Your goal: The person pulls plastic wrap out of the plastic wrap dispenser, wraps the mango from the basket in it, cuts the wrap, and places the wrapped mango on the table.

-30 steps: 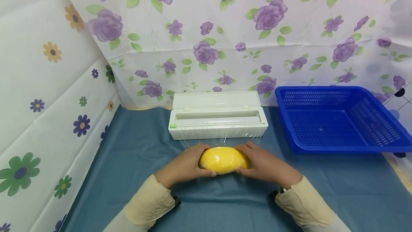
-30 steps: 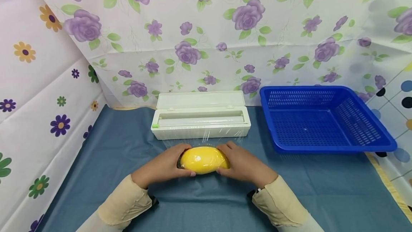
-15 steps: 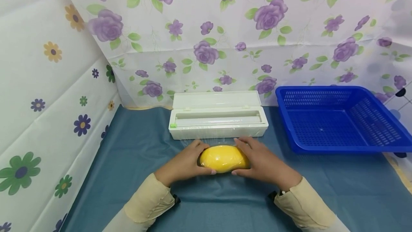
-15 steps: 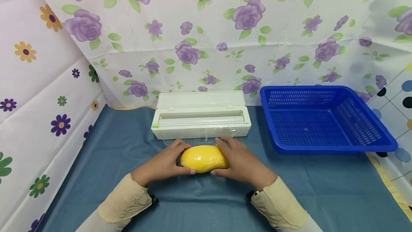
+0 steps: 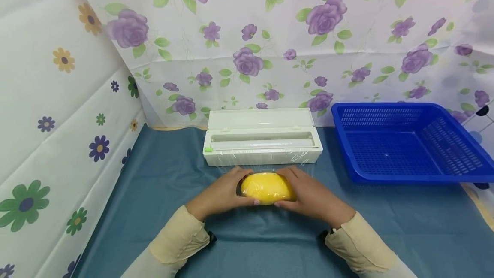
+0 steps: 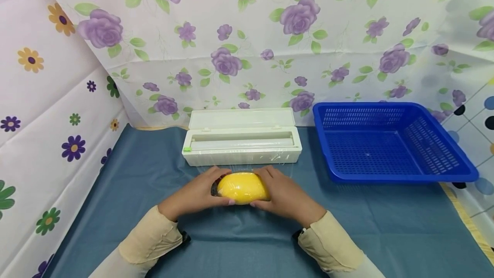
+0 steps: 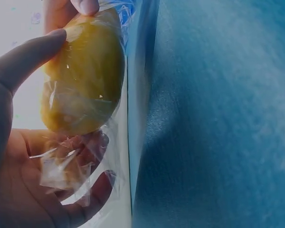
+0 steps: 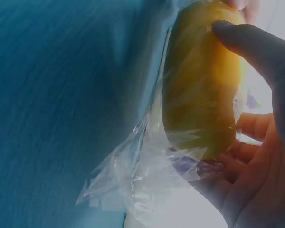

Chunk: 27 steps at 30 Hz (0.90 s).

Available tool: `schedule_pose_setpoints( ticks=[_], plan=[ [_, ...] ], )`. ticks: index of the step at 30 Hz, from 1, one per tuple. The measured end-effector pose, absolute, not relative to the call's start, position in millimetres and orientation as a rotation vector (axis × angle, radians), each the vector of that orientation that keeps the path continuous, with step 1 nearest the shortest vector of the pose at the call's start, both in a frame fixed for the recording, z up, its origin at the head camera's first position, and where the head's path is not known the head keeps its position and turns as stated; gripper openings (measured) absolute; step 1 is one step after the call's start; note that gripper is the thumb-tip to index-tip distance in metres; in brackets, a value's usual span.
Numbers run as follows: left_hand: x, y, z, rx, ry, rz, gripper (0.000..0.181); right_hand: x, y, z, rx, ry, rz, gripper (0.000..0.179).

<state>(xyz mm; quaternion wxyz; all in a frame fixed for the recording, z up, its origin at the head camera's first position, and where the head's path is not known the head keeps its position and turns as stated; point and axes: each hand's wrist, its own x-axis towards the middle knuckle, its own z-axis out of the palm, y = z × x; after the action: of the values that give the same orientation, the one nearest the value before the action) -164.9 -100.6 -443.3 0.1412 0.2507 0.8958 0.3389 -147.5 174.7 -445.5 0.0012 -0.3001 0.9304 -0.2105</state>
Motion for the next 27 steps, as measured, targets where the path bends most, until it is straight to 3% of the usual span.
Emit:
schedule_pose_setpoints(
  ticks=[6,14,27],
  plan=[
    [-169,-100,-447,0.711,2.574,1.073,0.066,-149,177,-448,-0.932,2.940,-0.660,0.074],
    [-170,-103,-448,0.702,2.623,1.000,0.077,-149,174,-444,-0.988,3.033,-0.580,0.086],
    [-170,-103,-448,0.666,2.675,0.957,0.073,-156,164,-450,-1.068,3.074,-0.565,0.070]
  ],
)
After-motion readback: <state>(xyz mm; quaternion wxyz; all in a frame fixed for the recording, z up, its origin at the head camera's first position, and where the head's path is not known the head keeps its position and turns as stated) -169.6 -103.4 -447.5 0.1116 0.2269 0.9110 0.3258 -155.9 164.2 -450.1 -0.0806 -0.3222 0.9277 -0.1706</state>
